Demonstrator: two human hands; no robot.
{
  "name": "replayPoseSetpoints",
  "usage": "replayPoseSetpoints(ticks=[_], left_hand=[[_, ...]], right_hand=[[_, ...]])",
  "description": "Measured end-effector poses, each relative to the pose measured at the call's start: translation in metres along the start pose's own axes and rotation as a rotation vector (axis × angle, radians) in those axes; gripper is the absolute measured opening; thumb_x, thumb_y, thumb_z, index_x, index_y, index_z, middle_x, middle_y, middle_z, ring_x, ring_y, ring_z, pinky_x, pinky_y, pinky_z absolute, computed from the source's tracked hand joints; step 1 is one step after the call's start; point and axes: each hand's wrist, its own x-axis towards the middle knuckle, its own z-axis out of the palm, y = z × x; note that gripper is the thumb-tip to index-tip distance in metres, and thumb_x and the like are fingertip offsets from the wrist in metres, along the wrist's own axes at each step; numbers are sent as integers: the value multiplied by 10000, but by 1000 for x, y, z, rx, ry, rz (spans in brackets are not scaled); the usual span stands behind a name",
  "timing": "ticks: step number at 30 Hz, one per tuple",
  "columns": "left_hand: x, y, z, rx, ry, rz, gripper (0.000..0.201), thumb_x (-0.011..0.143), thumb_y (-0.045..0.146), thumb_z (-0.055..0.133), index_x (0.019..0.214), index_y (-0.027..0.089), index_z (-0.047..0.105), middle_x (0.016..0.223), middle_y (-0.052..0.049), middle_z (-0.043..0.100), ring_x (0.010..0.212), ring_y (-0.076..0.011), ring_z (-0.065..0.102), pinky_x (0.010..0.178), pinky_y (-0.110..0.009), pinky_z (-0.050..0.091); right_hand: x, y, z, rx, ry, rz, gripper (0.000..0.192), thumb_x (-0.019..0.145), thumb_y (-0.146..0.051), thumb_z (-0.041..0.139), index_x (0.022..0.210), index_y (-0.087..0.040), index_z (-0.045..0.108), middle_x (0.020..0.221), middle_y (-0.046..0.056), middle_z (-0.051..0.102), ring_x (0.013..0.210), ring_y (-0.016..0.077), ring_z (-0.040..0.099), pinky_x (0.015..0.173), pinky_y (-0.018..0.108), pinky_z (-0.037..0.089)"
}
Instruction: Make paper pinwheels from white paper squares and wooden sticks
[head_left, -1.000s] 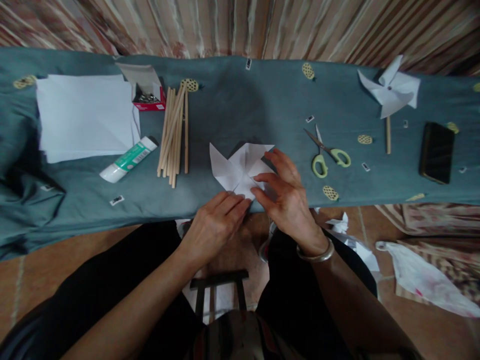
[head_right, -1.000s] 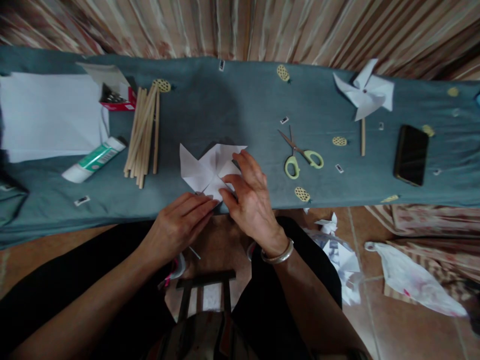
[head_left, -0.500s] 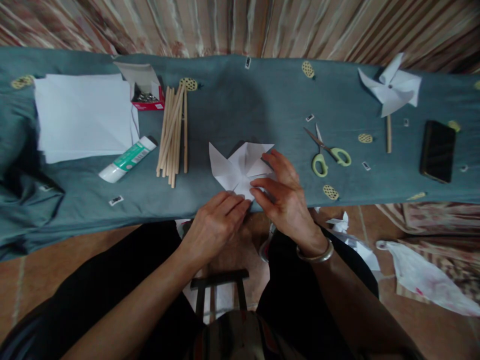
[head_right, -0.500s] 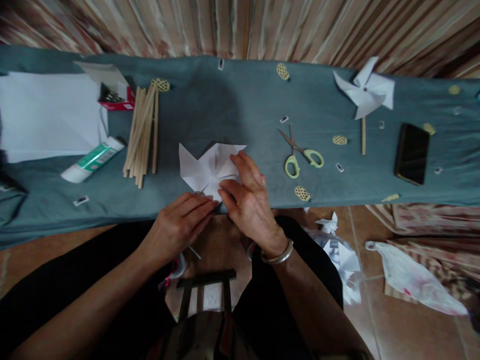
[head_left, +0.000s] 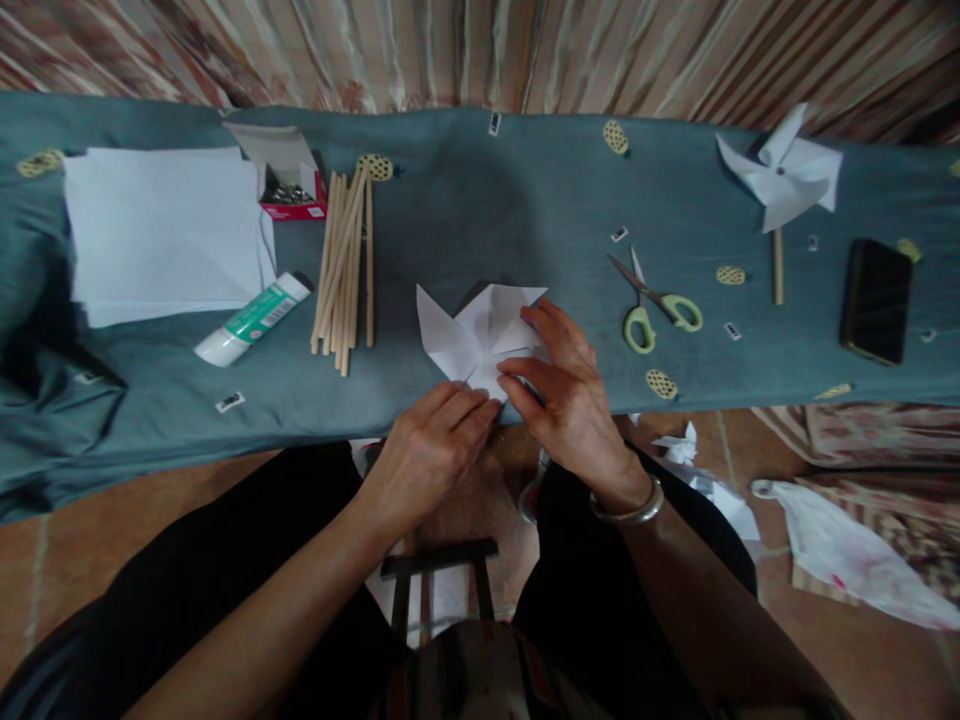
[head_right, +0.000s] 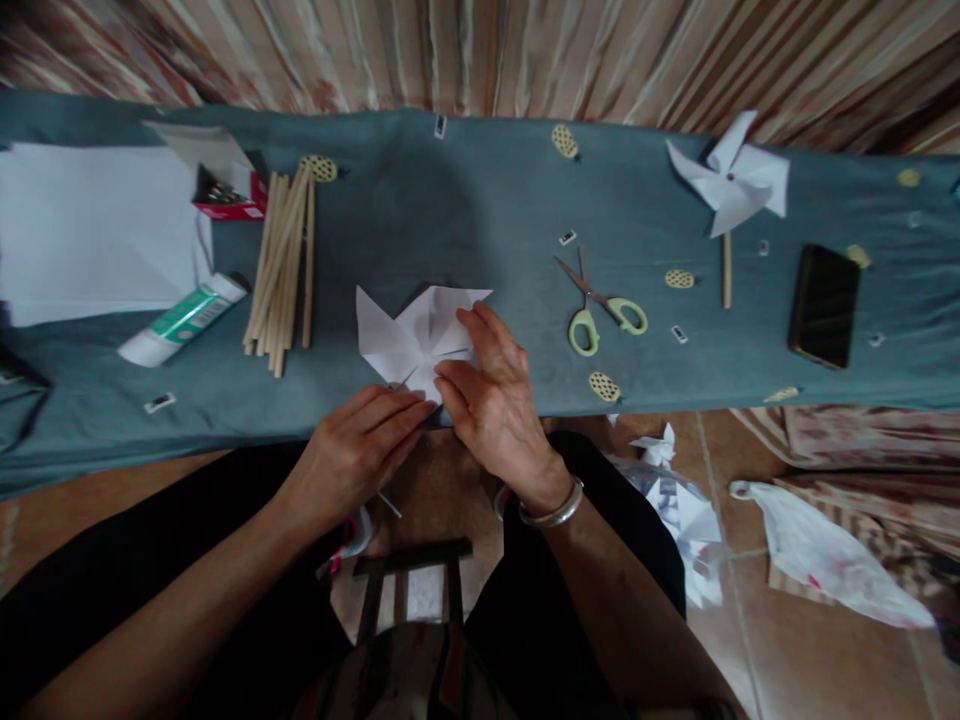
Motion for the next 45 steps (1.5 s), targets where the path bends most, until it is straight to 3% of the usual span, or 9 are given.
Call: replayPoseSetpoints(ticks=[5, 9, 18, 24, 29, 33, 38, 45], left_hand=[[0, 0, -1, -1, -7, 0, 182, 926, 119, 523, 1069, 89, 632, 984, -105, 698, 872, -192, 634, 747, -348, 600], [0, -1, -1, 8, -12, -10, 185, 933, 130, 517, 1072, 102, 636, 988, -101, 699, 871, -186, 640, 752, -337, 601], [1, 0, -1, 15, -2, 5, 179, 916, 115, 541, 1062, 72, 636, 973, -108, 699, 862, -196, 639, 741, -337, 604], [1, -1, -1, 14, 2, 5, 170, 916, 105, 535, 1050, 81, 637, 976, -106, 703, 864, -195, 639, 740, -339, 604], [1, -1, 0, 18, -8, 3, 173, 905, 103, 554, 1054, 79, 637, 983, -103, 702, 873, -199, 637, 751, -336, 600], [1, -1, 0, 16, -20, 3, 176, 905, 106, 551, 1054, 70, 636, 980, -111, 697, 873, -201, 630, 754, -340, 596], [1, -1, 0, 16, -40, -4, 181, 911, 112, 536, 1052, 74, 644, 974, -109, 698, 876, -201, 631, 762, -333, 593], [2, -1, 0, -23, -18, -13, 182, 912, 145, 543, 1033, 71, 657, 952, -111, 700, 861, -207, 631, 757, -334, 585]], right_hand=[[1, -1, 1, 4, -1, 5, 150, 925, -234, 534, 945, -264, 679, 1461, 44, 462, 1436, 295, 327, 1123, 522, 380], [1, 0, 1, 21, 7, 11, 165, 915, -226, 545, 950, -320, 675, 1461, -31, 457, 1442, 280, 316, 1141, 523, 372], [1, 0, 4, 3, -8, -1, 170, 928, -244, 516, 974, -283, 674, 1481, 4, 433, 1445, 310, 303, 1138, 552, 349], [2, -2, 5, 37, -1, -8, 209, 927, -248, 518, 1028, -374, 651, 1459, -52, 454, 1459, 293, 272, 1126, 552, 352], [3, -3, 6, -10, -8, -26, 189, 934, -223, 489, 991, -304, 650, 1485, 8, 421, 1449, 323, 283, 1086, 547, 362], [2, -3, 8, -70, -29, -46, 188, 944, -235, 478, 1016, -301, 638, 1505, -6, 393, 1456, 301, 271, 1079, 492, 380], [-1, -5, 12, -191, -53, -47, 238, 983, -257, 407, 1110, -300, 604, 1515, 29, 386, 1470, 275, 237, 1066, 500, 386], [-2, -8, 19, -192, -48, -38, 364, 990, -195, 320, 1237, -330, 551, 1514, 32, 392, 1494, 266, 164, 1098, 548, 319]])
